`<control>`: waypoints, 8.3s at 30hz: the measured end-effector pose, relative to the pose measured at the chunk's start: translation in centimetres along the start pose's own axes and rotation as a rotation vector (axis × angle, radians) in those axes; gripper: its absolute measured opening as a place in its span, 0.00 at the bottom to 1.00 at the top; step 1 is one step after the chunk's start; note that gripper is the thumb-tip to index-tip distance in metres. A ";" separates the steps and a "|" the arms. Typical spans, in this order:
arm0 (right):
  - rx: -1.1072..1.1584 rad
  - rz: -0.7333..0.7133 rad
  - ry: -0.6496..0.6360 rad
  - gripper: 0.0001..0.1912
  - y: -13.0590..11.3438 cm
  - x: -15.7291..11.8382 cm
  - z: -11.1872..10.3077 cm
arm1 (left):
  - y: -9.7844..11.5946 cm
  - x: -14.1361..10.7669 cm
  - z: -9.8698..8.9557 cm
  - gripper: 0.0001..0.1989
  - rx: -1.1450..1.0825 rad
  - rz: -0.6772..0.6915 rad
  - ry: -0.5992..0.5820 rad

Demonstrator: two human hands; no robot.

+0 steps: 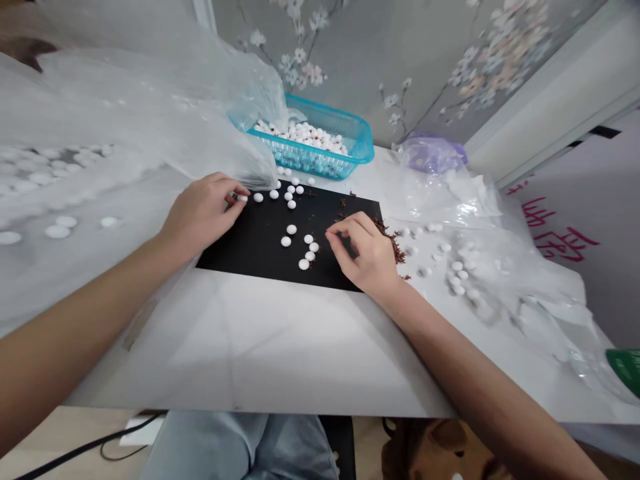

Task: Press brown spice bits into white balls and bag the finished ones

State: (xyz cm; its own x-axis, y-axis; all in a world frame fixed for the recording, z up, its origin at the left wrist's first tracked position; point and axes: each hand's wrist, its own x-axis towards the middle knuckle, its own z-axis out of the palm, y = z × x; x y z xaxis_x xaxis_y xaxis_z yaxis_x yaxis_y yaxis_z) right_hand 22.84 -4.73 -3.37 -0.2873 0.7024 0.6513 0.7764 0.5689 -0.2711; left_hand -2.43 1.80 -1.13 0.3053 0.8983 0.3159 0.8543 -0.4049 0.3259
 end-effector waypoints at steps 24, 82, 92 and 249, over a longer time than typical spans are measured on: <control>0.067 -0.097 -0.240 0.12 -2.9 -0.8 0.7 | 4.2 -1.9 1.5 0.13 -0.597 0.229 -0.397; 0.473 0.624 -0.801 0.09 5.9 2.1 -6.1 | 3.7 -1.8 1.1 0.14 -0.377 0.230 -0.245; 0.377 0.571 -0.791 0.12 6.0 2.0 -5.6 | 1.1 -0.5 0.6 0.08 0.063 0.235 -0.118; -0.341 0.243 -0.379 0.12 3.4 1.1 -2.9 | 4.4 -2.2 0.7 0.11 -0.155 0.367 -0.319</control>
State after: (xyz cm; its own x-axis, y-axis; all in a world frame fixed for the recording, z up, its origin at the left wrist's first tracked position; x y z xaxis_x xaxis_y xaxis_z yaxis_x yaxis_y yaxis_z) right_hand 26.75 -3.31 -1.55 -0.2105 0.9361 0.2817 0.9645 0.2459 -0.0963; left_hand 0.94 -1.83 -0.98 0.7073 0.6898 0.1548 0.6016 -0.7022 0.3807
